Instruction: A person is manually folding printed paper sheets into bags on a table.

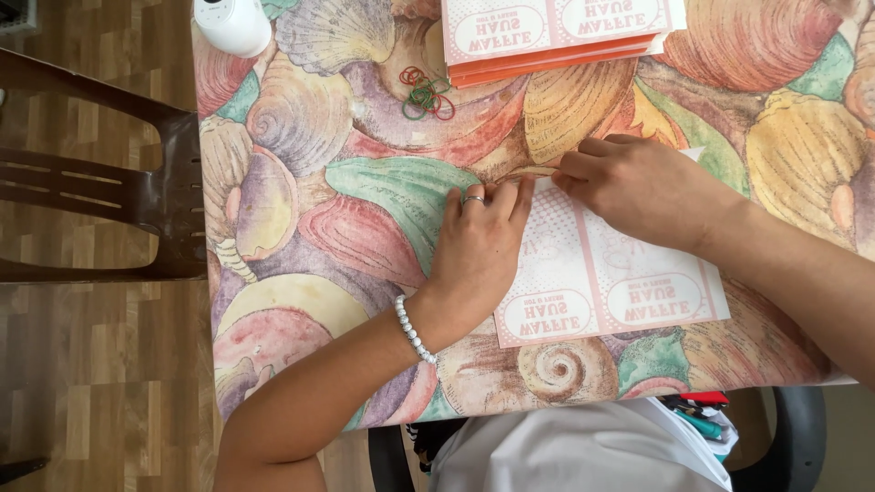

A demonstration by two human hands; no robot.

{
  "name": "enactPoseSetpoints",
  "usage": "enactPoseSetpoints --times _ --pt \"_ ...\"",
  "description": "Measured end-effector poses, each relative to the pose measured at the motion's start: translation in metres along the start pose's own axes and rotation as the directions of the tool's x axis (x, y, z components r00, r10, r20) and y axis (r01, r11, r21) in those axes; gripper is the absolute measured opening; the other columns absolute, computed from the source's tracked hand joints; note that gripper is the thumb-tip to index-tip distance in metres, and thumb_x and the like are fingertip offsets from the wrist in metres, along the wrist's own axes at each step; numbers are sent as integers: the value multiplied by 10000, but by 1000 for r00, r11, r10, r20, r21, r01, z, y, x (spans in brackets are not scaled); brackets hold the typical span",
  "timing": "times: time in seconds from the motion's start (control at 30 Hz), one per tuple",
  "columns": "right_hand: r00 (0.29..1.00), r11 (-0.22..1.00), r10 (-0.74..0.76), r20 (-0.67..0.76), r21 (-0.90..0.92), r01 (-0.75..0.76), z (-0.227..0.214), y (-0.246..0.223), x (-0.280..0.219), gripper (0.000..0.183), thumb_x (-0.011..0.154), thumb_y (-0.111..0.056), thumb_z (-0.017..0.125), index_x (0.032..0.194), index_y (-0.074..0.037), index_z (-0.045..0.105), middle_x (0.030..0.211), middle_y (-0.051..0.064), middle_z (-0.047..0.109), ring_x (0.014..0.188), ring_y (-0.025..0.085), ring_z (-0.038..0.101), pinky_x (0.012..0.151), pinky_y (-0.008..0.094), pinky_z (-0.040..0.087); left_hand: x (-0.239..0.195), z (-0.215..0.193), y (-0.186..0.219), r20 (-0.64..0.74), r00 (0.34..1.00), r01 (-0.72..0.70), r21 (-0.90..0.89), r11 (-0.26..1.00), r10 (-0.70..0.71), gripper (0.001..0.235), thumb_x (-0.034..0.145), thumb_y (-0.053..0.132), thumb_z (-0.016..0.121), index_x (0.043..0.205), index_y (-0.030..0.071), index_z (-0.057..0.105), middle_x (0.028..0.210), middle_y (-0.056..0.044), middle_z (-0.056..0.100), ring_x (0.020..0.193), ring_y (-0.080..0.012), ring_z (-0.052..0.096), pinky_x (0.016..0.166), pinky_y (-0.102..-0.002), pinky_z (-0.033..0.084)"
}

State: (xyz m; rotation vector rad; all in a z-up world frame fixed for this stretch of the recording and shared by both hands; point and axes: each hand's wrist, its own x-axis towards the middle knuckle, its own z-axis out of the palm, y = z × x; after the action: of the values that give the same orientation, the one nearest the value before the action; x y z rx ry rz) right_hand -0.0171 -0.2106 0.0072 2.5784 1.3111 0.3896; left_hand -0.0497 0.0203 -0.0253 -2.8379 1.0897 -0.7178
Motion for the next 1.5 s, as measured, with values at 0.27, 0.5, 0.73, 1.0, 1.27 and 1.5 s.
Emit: enactPoseSetpoints --times 0.27,0.5,0.73,1.0,1.27,1.5 --pt "999 998 42 -2 -42 -42 -4 1 -11 162 977 -105 610 822 -131 648 835 -56 551 797 138 591 738 275 525 17 -26 21 148 988 -90 251 964 54 342 925 160 605 1200 -1 729 1273 -169 591 1316 -341 513 1213 -608 278" --pt "998 997 50 -30 -66 -51 5 2 -27 146 958 -99 616 820 -137 640 846 -48 538 834 144 587 749 272 527 8 6 22 161 986 -63 171 983 35 455 929 107 518 1339 -81 576 1131 -208 573 1115 -356 615 1012 -485 538" --pt "997 992 79 -26 -94 -81 8 1 -28 134 958 -105 630 829 -140 644 819 -48 526 801 135 575 746 259 526 20 12 21 193 981 -45 99 994 26 563 842 119 649 1392 34 560 1025 -126 553 952 -294 620 830 -521 631" --pt "996 993 90 -10 -72 -91 -11 -2 -20 112 968 -129 652 862 -150 683 797 -48 566 799 120 606 762 251 547 22 11 20 260 963 -76 28 997 66 534 863 93 663 1371 -4 528 1140 -142 514 1080 -309 570 806 -560 619" --pt "983 992 115 145 34 -122 7 19 -49 131 967 -112 629 1069 -147 705 968 -42 651 864 200 661 750 345 620 30 -8 31 110 993 14 237 971 -41 409 938 179 549 1342 217 606 949 -1 517 788 -197 539 576 -365 467" --pt "994 996 88 69 8 -89 18 24 -58 270 895 -99 673 1156 -163 701 948 -55 675 827 203 657 724 346 593 31 7 37 166 980 -144 243 959 106 310 963 121 486 1180 70 700 1154 -100 552 1001 -267 529 972 -413 463"
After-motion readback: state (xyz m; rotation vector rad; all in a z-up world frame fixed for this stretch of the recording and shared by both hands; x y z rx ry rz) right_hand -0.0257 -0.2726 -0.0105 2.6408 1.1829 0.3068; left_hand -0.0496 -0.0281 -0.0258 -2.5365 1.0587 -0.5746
